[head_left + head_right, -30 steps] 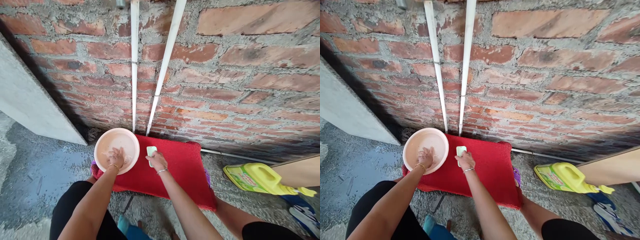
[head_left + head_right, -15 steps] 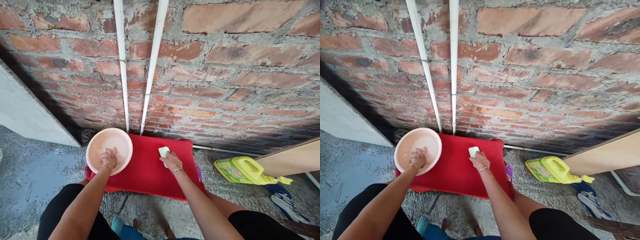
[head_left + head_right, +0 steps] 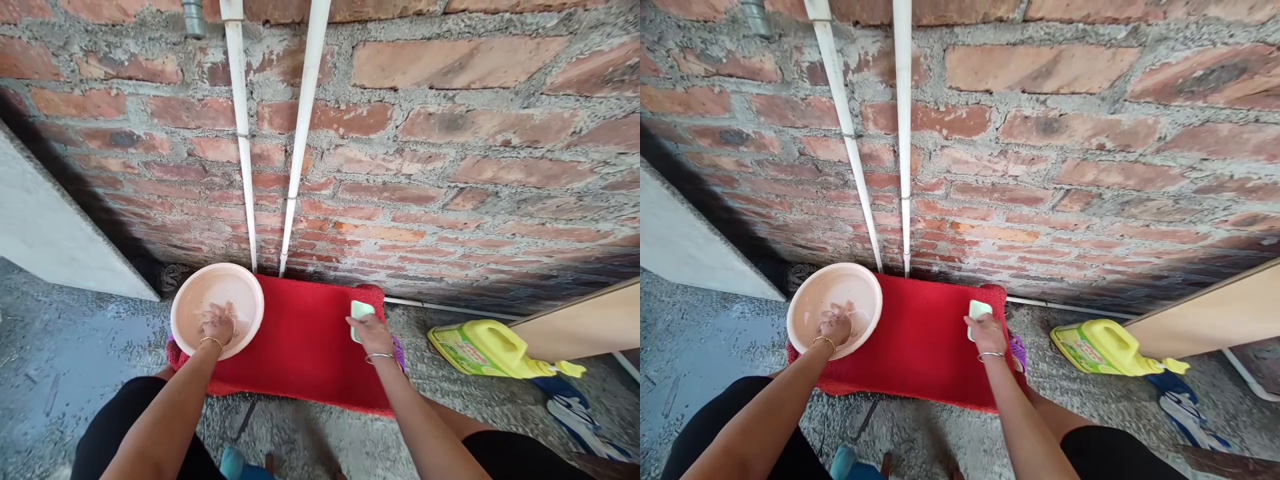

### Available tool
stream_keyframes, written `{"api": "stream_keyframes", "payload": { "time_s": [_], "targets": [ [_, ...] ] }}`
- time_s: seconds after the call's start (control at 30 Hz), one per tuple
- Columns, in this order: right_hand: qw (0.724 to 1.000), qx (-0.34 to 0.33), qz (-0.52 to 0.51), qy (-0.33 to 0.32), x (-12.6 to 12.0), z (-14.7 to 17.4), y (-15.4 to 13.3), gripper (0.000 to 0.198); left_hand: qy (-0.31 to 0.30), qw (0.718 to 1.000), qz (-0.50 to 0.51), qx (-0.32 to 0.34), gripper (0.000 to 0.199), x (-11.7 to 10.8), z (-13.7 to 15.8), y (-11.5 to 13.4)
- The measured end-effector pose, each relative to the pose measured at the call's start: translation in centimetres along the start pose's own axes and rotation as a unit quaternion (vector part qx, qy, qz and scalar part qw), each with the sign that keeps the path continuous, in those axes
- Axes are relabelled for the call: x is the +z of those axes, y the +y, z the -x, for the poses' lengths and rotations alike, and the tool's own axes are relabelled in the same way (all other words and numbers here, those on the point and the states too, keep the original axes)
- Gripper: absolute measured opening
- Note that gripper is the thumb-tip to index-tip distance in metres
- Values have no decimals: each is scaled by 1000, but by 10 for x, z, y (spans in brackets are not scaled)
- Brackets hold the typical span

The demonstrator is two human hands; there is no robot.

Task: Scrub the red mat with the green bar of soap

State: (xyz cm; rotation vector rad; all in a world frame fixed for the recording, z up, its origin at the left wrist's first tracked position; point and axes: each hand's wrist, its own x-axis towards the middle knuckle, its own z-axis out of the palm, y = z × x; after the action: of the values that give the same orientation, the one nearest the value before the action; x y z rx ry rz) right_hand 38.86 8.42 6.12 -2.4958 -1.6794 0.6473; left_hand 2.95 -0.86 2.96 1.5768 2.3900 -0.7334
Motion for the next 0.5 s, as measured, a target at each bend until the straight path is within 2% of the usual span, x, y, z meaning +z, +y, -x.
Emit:
{"api": "stream_keyframes", "payload": {
  "time_s": [0.17, 0.27, 0.37, 0.5],
  "targets": [
    [986, -126, 8, -106, 33, 38, -107, 31, -16, 1000, 3, 9, 87, -5, 2, -2],
    [971, -194, 22, -137, 59, 61, -160, 29, -21, 1000, 7, 8, 86, -9, 4, -3],
    [957, -245, 51, -147, 75, 67, -178, 27, -29, 1000, 3, 1, 86, -11, 2, -2],
    [955, -240, 69, -158, 67, 52, -159, 33, -35, 999, 8, -13, 89, -9, -2, 0]
  ]
}}
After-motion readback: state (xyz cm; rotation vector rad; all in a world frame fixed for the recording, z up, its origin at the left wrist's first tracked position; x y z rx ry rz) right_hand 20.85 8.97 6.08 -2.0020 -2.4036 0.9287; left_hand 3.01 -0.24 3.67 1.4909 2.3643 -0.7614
